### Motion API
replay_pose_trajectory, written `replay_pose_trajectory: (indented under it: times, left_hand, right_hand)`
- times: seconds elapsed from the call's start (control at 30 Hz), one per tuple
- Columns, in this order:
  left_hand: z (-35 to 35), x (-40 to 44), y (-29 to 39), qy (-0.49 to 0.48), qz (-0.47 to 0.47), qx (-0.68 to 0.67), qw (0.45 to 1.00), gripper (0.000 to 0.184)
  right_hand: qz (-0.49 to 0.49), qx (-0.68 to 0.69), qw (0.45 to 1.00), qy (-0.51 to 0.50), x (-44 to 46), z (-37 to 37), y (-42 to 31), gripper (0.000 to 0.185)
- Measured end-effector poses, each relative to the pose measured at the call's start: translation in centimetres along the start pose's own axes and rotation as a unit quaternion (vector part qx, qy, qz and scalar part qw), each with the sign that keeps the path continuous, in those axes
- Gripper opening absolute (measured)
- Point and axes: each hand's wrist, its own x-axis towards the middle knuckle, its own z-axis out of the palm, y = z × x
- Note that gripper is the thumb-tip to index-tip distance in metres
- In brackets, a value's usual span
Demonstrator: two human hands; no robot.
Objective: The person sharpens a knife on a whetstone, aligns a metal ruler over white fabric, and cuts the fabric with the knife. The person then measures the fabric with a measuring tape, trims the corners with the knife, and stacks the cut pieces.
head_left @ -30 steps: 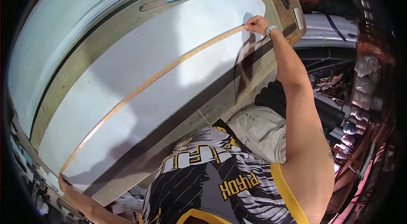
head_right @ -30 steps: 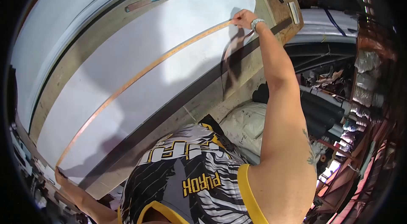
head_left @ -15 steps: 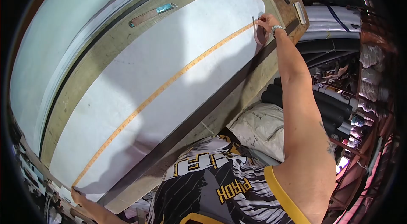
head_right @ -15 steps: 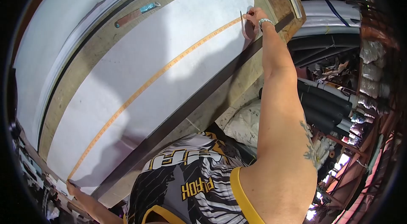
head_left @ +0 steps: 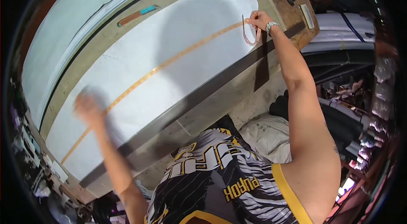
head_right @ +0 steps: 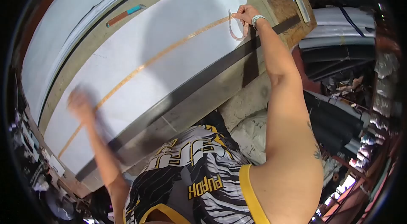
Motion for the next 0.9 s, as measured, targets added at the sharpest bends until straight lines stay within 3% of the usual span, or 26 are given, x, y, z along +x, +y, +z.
replay_pose_trajectory:
  times: [0.03, 0.1, 0.13, 0.2, 0.27, 0.33, 0.4, 0.5, 0.6, 0.7, 0.83, 0.87, 0.9]
  left_hand:
    - [4.5, -2.9, 8.9, -0.016, 0.09, 0.015, 0.996, 0.039]
    - [12.2, -7.3, 22.7, -0.131, 0.182, -0.145, 0.964, 0.041]
    - [14.7, -8.9, 29.1, -0.179, 0.215, -0.167, 0.945, 0.044]
    - [18.7, -11.1, 39.0, -0.188, 0.23, -0.227, 0.927, 0.047]
    - [22.5, -12.1, 44.3, -0.171, 0.201, -0.193, 0.945, 0.046]
    - [23.9, -13.4, 45.2, -0.136, 0.178, -0.157, 0.962, 0.044]
    - [26.2, -12.1, 47.0, -0.097, 0.196, -0.127, 0.967, 0.044]
    - [25.5, -12.2, 47.2, -0.111, 0.193, -0.09, 0.971, 0.043]
    - [25.1, -12.3, 47.6, -0.115, 0.187, -0.049, 0.974, 0.045]
    - [25.4, -12.5, 48.8, -0.121, 0.18, -0.042, 0.975, 0.049]
    - [25.6, -12.3, 49.3, -0.117, 0.174, -0.042, 0.977, 0.051]
    - [25.8, -12.2, 49.3, -0.119, 0.172, -0.039, 0.977, 0.051]
    - [25.6, -12.3, 48.7, -0.123, 0.164, -0.027, 0.978, 0.052]
  right_hand:
    - [-0.018, -0.022, 1.0, 0.01, -0.1, 0.1, 0.1, 0.032]
    - [-0.066, -0.066, 0.995, 0.027, 0.2, 0.0, 0.4, 0.033]
    - [-0.036, -0.028, 0.999, 0.01, 0.7, 0.1, 0.9, 0.036]
    - [-0.088, -0.066, 0.994, 0.015, 1.3, -0.1, 1.4, 0.036]
    - [-0.086, -0.047, 0.995, 0.004, 1.4, 0.0, 1.9, 0.035]
    - [-0.026, -0.007, 0.999, -0.018, 0.2, 0.1, 0.6, 0.035]
    - [-0.088, -0.056, 0.995, 0.014, 0.5, 0.3, 1.0, 0.038]
    - [-0.067, -0.066, 0.996, 0.013, 0.1, -1.0, 0.5, 0.035]
    - [-0.062, -0.009, 0.998, 0.015, 1.5, -4.4, 3.3, 0.033]
    - [-0.111, 0.036, 0.991, -0.057, 5.4, -9.9, 9.8, 0.033]
    - [-0.096, 0.041, 0.994, 0.005, 7.6, -20.0, 17.2, 0.035]
    - [-0.162, -0.025, 0.972, 0.17, 7.4, -22.4, 19.4, 0.033]
    - [-0.134, -0.46, 0.867, 0.139, 7.6, -26.0, 18.9, 0.028]
